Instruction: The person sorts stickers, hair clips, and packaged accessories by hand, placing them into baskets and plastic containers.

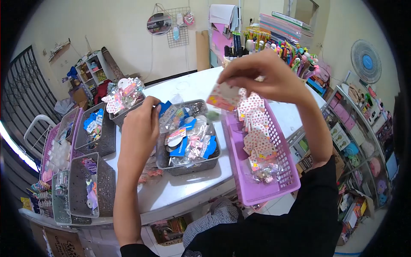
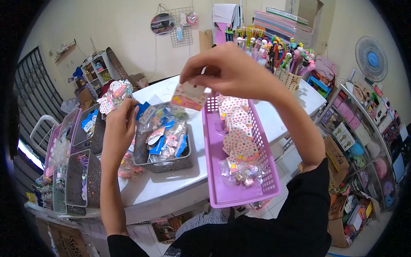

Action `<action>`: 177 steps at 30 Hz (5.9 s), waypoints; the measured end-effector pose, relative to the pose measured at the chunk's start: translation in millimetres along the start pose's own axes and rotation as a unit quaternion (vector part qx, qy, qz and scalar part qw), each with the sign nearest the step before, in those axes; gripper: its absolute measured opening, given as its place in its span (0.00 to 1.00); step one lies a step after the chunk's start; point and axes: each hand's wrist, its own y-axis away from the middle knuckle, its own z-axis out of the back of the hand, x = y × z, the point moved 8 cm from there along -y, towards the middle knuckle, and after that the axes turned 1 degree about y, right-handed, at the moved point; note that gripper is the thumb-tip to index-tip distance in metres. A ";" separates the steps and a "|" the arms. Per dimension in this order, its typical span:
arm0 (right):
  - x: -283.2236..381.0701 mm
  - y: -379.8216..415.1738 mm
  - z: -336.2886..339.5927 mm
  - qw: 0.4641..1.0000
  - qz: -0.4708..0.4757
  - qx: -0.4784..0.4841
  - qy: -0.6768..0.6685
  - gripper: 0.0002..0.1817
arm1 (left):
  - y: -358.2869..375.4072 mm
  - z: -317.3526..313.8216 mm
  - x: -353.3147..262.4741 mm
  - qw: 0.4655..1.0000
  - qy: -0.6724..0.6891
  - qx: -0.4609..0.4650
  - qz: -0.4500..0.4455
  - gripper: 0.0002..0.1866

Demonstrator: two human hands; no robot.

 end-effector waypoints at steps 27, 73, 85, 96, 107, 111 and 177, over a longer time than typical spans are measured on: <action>14.1 94.0 -29.0 0.912 0.030 0.332 -0.239 0.06 | 1.1 -3.5 -4.9 0.999 0.029 0.011 -0.009 0.05; -8.4 -4.1 -61.0 0.988 -0.040 0.143 -0.043 0.18 | 20.5 -30.8 -23.0 0.962 -0.008 0.269 -0.049 0.29; -28.3 -3.9 -39.8 0.979 -0.185 0.034 -0.084 0.11 | 16.0 -30.8 -9.9 0.957 0.130 0.257 -0.036 0.14; -41.7 64.8 -4.8 0.963 -0.258 -0.037 0.071 0.06 | 8.2 -23.7 -17.7 0.979 0.064 0.185 -0.057 0.07; -68.2 56.3 -41.9 0.951 -0.296 0.073 -0.054 0.12 | 3.4 3.3 -23.4 0.996 -0.010 0.006 -0.094 0.03; -54.7 34.3 -13.3 0.973 -0.227 -0.006 -0.048 0.16 | 5.5 22.9 -38.8 0.985 -0.069 -0.083 -0.132 0.03; 19.1 -1.1 -31.2 0.991 -0.054 -0.063 -0.102 0.24 | 3.7 -8.2 -14.8 0.919 0.372 0.127 0.033 0.30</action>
